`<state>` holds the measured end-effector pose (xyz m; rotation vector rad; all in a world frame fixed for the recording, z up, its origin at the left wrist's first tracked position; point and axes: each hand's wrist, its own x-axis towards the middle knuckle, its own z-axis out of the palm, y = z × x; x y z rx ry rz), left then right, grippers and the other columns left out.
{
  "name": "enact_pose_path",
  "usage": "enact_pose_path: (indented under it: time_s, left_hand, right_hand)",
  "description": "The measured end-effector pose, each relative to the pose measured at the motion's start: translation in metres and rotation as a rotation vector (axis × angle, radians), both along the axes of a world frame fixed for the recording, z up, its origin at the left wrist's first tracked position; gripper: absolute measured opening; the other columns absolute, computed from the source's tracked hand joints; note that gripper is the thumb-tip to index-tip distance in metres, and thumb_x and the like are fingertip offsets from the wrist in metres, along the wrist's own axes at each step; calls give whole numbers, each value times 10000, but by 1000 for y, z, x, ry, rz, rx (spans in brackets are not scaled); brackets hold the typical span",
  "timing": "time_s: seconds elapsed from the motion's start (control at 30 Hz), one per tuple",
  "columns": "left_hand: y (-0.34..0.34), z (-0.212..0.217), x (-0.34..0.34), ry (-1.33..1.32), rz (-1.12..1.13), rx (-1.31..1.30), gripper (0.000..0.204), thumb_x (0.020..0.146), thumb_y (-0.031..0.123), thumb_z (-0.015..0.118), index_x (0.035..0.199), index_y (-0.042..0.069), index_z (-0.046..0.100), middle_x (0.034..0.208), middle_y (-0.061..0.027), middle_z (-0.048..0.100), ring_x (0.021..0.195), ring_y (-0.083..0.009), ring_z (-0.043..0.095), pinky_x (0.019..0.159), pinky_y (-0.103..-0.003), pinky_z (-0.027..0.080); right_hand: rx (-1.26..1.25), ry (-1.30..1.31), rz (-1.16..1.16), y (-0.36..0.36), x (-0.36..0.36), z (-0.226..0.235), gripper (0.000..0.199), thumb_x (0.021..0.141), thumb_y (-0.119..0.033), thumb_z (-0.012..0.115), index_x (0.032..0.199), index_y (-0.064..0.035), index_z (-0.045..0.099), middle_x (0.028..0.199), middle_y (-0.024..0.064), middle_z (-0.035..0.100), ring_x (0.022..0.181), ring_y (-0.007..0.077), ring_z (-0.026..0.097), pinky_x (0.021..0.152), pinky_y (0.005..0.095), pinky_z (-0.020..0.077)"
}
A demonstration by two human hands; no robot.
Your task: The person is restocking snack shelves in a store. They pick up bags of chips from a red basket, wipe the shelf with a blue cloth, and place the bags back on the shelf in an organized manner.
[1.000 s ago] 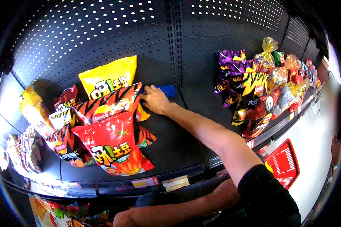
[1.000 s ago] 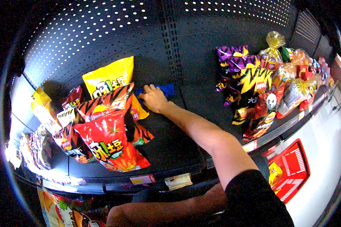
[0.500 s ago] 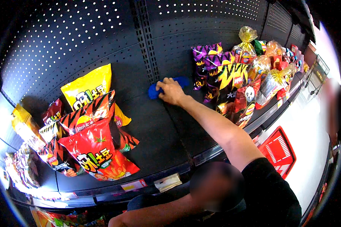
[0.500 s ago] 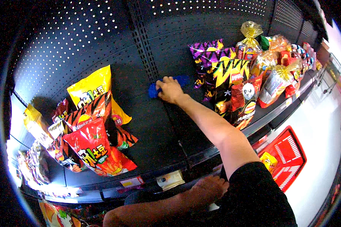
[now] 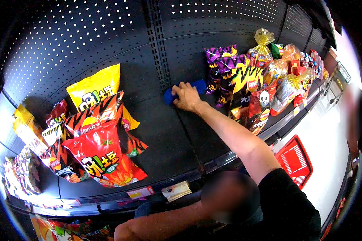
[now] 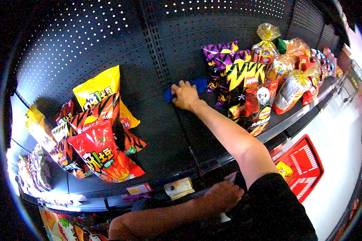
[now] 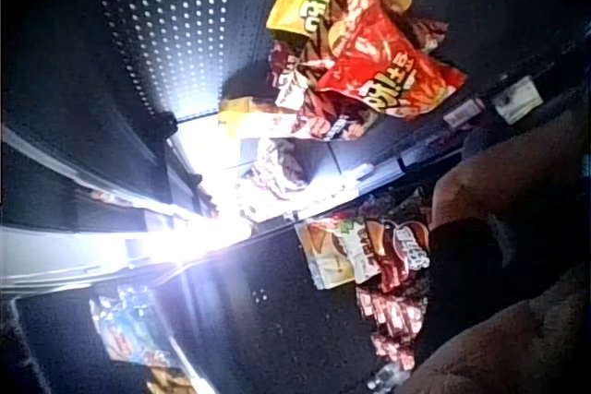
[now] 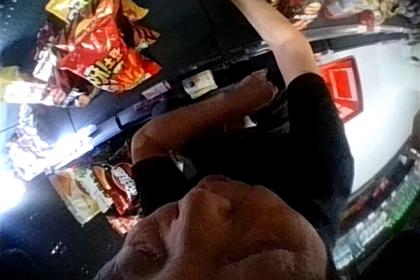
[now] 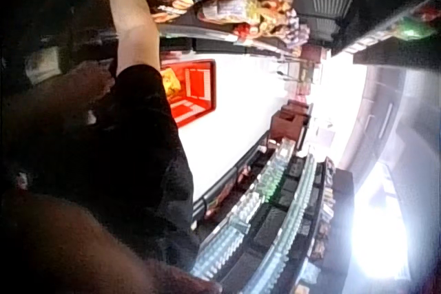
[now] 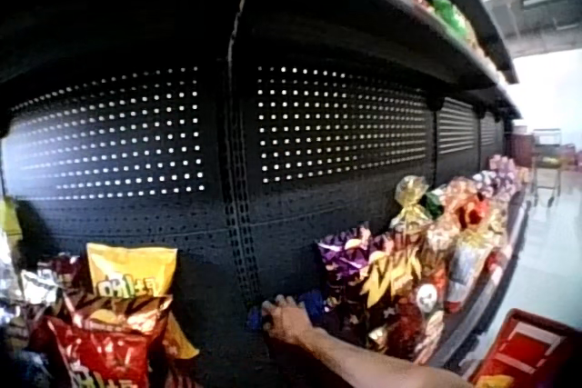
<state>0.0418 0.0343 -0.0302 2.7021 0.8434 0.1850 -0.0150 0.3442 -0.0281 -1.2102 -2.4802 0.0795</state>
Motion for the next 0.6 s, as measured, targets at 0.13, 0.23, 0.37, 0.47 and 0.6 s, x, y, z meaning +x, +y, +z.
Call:
enact_pose_path:
  time_s: [0.13, 0.23, 0.37, 0.47, 0.6]
  left_hand:
    - [9, -12, -2, -35, -31, -185, 150, 901, 185, 556, 921, 45, 608, 803, -130, 658, 791, -289, 686, 696, -403, 566]
    - [9, 9, -1, 27, 40, -196, 179, 901, 182, 549, 947, 26, 623, 836, -162, 680, 811, -315, 698, 672, -422, 579]
    - [9, -38, 0, -162, 21, 64, 224, 902, 189, 544, 986, 1, 632, 842, -175, 692, 810, -313, 706, 652, -432, 581]
    - [1, -32, -7, -90, 101, 114, 250, 908, 177, 530, 1042, -8, 632, 840, -169, 695, 770, -307, 707, 610, -417, 577]
    - [7, -19, 2, 95, 26, 128, 282, 926, 155, 505, 1122, -13, 621, 824, -156, 699, 730, -294, 707, 565, -415, 563]
  right_hand:
    - [0, 18, 77, -40, -7, 6, 367, 762, -213, 720, 1110, -164, 612, 1134, 133, 565, 1121, 340, 534, 907, 522, 464]
    - [12, 48, 88, -62, 12, 0, 359, 770, -190, 710, 1112, -159, 611, 1129, 130, 570, 1105, 341, 545, 894, 503, 475]
    - [11, -12, 106, -105, 34, 7, 397, 791, -162, 686, 1175, -120, 598, 1120, 162, 574, 1092, 340, 559, 871, 464, 493]
    - [-22, -17, 207, -140, 42, 16, 392, 776, -190, 694, 1149, -105, 610, 1087, 178, 588, 1053, 354, 581, 850, 452, 504]
    - [-168, 3, 222, -157, 80, 13, 328, 765, -221, 683, 1066, -98, 639, 981, 186, 636, 969, 376, 625, 814, 467, 522]
